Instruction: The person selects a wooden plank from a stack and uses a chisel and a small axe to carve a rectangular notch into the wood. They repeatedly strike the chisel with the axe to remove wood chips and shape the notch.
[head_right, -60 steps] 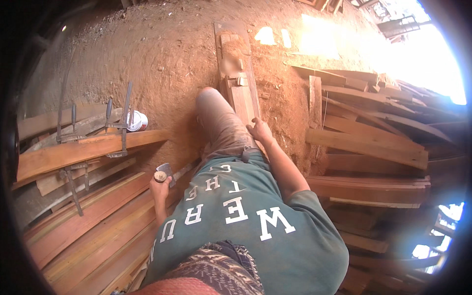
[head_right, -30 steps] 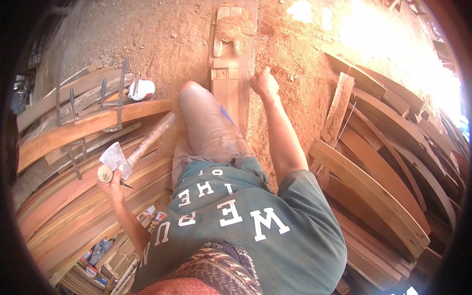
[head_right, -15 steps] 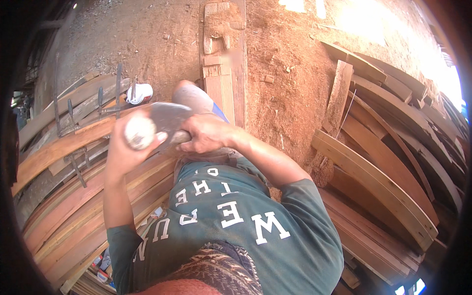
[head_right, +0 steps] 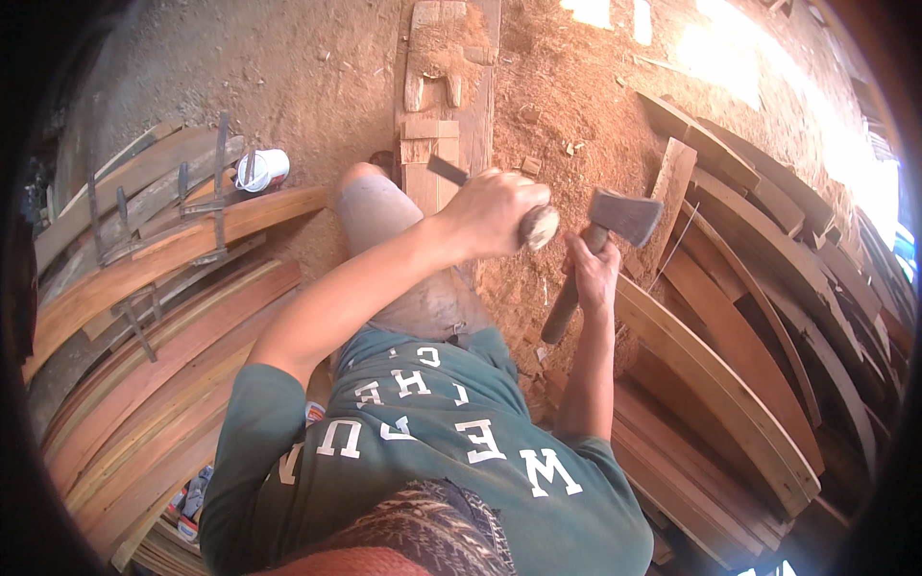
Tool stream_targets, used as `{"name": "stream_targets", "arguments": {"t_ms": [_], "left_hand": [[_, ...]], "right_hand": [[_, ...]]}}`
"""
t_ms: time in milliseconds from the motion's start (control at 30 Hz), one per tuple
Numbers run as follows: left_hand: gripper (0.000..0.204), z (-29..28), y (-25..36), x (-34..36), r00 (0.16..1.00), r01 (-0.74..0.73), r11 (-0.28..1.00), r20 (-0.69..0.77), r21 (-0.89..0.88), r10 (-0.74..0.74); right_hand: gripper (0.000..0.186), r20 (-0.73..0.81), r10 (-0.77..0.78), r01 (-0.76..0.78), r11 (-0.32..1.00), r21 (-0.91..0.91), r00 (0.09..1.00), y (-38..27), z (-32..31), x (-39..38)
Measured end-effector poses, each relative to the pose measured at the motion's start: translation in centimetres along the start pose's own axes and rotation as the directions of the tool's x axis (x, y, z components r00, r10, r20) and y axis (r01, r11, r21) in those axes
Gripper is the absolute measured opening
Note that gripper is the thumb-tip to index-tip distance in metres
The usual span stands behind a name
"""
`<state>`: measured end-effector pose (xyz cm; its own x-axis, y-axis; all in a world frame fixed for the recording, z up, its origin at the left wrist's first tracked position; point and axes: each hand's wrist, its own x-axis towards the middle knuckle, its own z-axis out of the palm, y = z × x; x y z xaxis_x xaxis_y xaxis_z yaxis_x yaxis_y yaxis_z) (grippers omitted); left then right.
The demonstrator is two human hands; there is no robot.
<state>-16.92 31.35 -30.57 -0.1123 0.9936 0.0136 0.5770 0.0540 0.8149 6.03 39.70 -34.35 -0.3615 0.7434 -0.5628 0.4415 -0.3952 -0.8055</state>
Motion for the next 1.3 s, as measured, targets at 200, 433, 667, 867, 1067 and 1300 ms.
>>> {"name": "stream_targets", "arguments": {"t_ms": [200, 433, 667, 867, 1067, 1300], "left_hand": [[0.016, 1.3, -3.1, 4.8, 0.99, 0.11, 0.994, 0.087, -0.006, -0.109], [0.016, 2.8, -5.7, 6.8, 0.973, 0.218, 0.975, 0.092, -0.035, -0.214], [0.013, 3.5, -6.5, 7.2, 0.977, 0.213, 0.973, -0.012, -0.092, -0.215], [0.014, 4.0, -7.3, 7.8, 0.967, 0.247, 0.956, -0.017, -0.16, -0.253], [0.015, 5.0, -7.7, 8.5, 0.959, 0.262, 0.961, -0.085, -0.091, -0.269], [0.011, 5.7, -8.4, 8.3, 0.95, 0.304, 0.952, -0.062, -0.036, -0.306]], "right_hand": [[0.025, -0.102, 0.103, -0.082, 0.977, 0.197, 0.989, 2.0, -0.7, 1.4], [0.025, -0.056, 0.149, -0.14, 0.98, 0.14, 0.987, 2.9, 0.0, 2.9], [0.018, -0.086, 0.119, -0.104, 0.981, 0.162, 0.989, 0.8, -0.2, 3.4], [0.014, -0.271, -0.158, 0.195, 0.974, 0.115, 0.95, -4.6, -3.0, 3.8], [0.019, -0.411, -0.202, 0.125, 0.97, -0.206, 0.889, -7.7, 0.4, 4.6], [0.042, -0.178, 0.004, -0.076, 0.913, -0.401, 0.984, -6.9, 1.1, 5.0]]}}
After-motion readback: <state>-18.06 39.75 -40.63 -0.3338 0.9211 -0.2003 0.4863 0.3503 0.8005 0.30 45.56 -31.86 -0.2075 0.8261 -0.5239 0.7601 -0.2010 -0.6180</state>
